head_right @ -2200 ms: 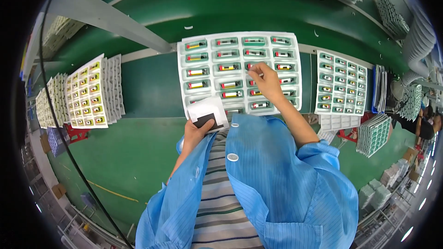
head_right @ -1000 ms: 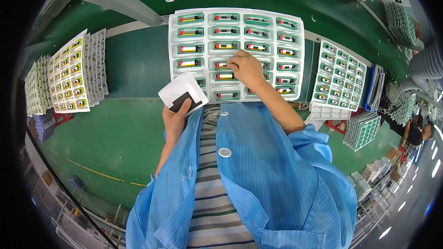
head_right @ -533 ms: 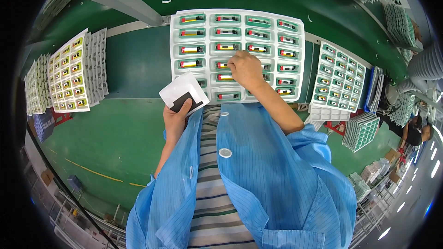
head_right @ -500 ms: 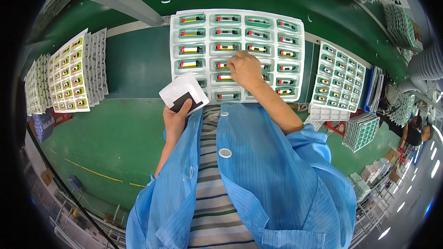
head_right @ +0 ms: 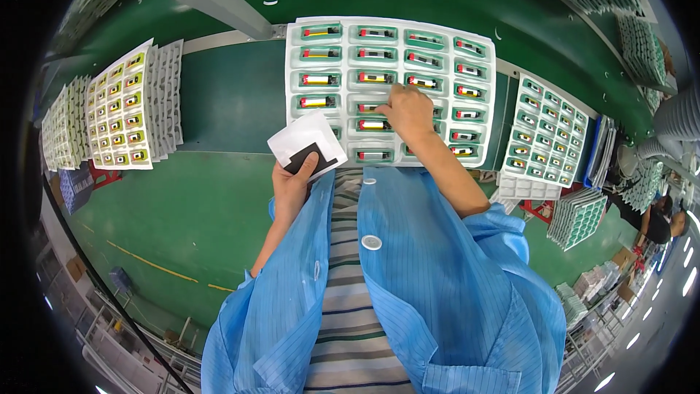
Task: The person places small cylindrical electronic components by hand into organized slots in plastic trays.
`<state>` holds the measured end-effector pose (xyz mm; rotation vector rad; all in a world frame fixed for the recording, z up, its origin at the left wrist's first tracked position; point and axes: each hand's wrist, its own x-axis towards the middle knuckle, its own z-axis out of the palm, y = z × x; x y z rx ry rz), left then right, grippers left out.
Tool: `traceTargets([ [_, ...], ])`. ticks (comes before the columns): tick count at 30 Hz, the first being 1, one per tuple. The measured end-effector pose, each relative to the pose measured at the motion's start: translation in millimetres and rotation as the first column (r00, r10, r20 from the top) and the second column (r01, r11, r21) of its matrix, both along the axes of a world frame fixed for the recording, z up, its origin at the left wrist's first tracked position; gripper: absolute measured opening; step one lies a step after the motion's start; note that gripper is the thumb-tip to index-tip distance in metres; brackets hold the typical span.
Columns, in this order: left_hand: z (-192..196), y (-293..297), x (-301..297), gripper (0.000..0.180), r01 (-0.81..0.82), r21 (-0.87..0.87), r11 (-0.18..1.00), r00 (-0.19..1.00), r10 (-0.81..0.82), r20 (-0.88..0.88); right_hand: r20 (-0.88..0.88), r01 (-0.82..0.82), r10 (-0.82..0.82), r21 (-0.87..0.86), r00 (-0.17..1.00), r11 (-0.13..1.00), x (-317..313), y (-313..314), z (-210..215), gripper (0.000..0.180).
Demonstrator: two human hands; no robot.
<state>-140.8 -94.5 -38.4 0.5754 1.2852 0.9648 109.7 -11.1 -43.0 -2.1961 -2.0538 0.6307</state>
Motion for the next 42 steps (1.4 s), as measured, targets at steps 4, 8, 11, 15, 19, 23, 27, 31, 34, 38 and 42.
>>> traceTargets([
  [4, 30, 11, 11, 0.038, -0.081, -0.095, 0.992, 0.975, 0.099, 0.2, -0.303, -0.13, 0.234, 0.327, 0.924, 0.936, -18, -22, 30, 0.019],
  [8, 24, 11, 14, 0.036, -0.066, -0.07, 0.995, 0.974, 0.079, 0.214, -0.412, -0.283, 0.45, 0.405, 0.792, 0.869, -46, -51, 52, 0.013],
  [11, 18, 7, 12, 0.033, -0.018, -0.065, 0.998, 0.988, 0.028, 0.154, -0.394, -0.286, 0.453, 0.413, 0.8, 0.865, -49, -63, 44, 0.014],
  [15, 17, 5, 15, 0.03, -0.015, -0.163, 0.986, 0.987, 0.041, 0.157, -0.416, -0.301, 0.458, 0.39, 0.785, 0.87, -47, -69, 39, 0.014],
  [19, 16, 5, 17, 0.031, 0.0, -0.16, 0.987, 0.985, 0.028, 0.173, -0.553, -0.21, 0.359, 0.315, 0.752, 0.926, -47, -73, 33, 0.011],
  [23, 3, 4, 9, 0.034, -0.002, -0.059, 0.998, 0.999, 0.005, 0.05, -0.769, -0.108, 0.129, 0.078, 0.626, 0.991, -39, -76, 35, 0.011],
  [27, 11, 7, 6, 0.036, -0.083, -0.05, 0.995, 0.993, 0.087, 0.075, -0.495, 0.043, 0.038, 0.152, 0.868, 0.988, -3, -58, 7, 0.008],
  [31, 3, -3, -17, 0.031, -0.153, -0.114, 0.982, 0.982, 0.164, 0.094, -0.361, -0.062, 0.142, 0.222, 0.922, 0.973, 8, -47, -11, 0.004],
  [34, -16, -18, -62, 0.028, -0.252, -0.207, 0.945, 0.958, 0.274, 0.087, -0.382, -0.086, 0.154, 0.189, 0.911, 0.978, 6, -43, -16, 0.004],
  [38, -93, -71, -123, 0.03, -0.398, -0.434, 0.808, 0.879, 0.472, 0.073, -0.318, -0.11, 0.167, 0.189, 0.933, 0.976, 0, -44, -18, 0.004],
  [42, -117, -80, -118, 0.032, -0.339, -0.388, 0.857, 0.938, 0.277, -0.208, -0.283, -0.117, 0.158, 0.158, 0.946, 0.981, 0, -43, -25, 0.004],
])
